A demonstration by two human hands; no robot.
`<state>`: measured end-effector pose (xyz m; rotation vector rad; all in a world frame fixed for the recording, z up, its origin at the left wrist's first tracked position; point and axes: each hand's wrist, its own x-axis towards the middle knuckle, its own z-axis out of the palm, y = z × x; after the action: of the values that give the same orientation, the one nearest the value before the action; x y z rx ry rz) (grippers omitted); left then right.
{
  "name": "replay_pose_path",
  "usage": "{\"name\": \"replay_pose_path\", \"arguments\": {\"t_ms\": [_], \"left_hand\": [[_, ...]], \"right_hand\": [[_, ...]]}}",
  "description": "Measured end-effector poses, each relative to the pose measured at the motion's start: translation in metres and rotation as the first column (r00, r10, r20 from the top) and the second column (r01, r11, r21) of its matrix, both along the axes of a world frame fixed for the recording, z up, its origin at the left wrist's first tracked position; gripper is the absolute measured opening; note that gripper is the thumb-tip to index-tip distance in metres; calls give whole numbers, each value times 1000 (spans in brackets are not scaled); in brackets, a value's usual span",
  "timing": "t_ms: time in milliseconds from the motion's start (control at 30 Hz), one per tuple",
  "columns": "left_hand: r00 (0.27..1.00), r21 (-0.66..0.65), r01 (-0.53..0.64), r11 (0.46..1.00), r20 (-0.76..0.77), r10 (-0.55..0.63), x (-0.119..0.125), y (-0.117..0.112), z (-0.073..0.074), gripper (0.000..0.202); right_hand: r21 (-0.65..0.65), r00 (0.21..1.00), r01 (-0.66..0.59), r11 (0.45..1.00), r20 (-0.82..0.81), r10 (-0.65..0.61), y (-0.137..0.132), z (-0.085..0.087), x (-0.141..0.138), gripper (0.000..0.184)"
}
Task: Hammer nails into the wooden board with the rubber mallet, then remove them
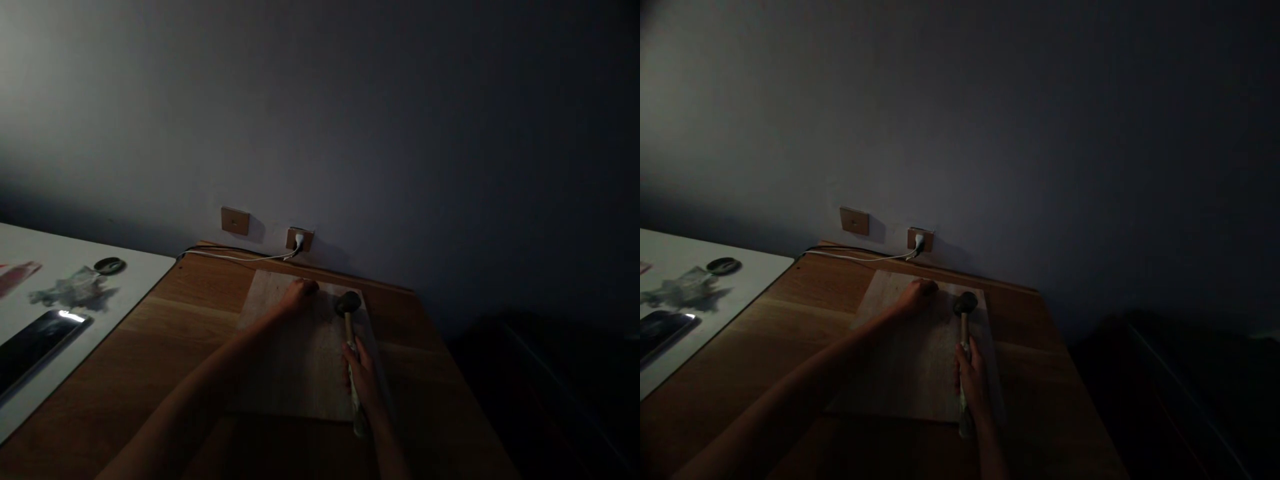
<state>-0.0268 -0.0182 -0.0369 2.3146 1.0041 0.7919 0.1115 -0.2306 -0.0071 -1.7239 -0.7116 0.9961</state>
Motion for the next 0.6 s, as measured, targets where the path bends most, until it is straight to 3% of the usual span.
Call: {"name": "replay_pose_path", "arguments": {"t_ms": [400, 600], "left_hand": [[1000, 22, 5, 1000, 3, -5, 0, -1, 0, 22], [999, -24, -24, 999, 33, 25, -1, 2, -6, 45]], "right_hand": [[-18, 999, -31, 999, 26, 32, -1, 3, -1, 62], [48, 991, -107, 993, 87, 103, 10, 21, 2, 50]]}}
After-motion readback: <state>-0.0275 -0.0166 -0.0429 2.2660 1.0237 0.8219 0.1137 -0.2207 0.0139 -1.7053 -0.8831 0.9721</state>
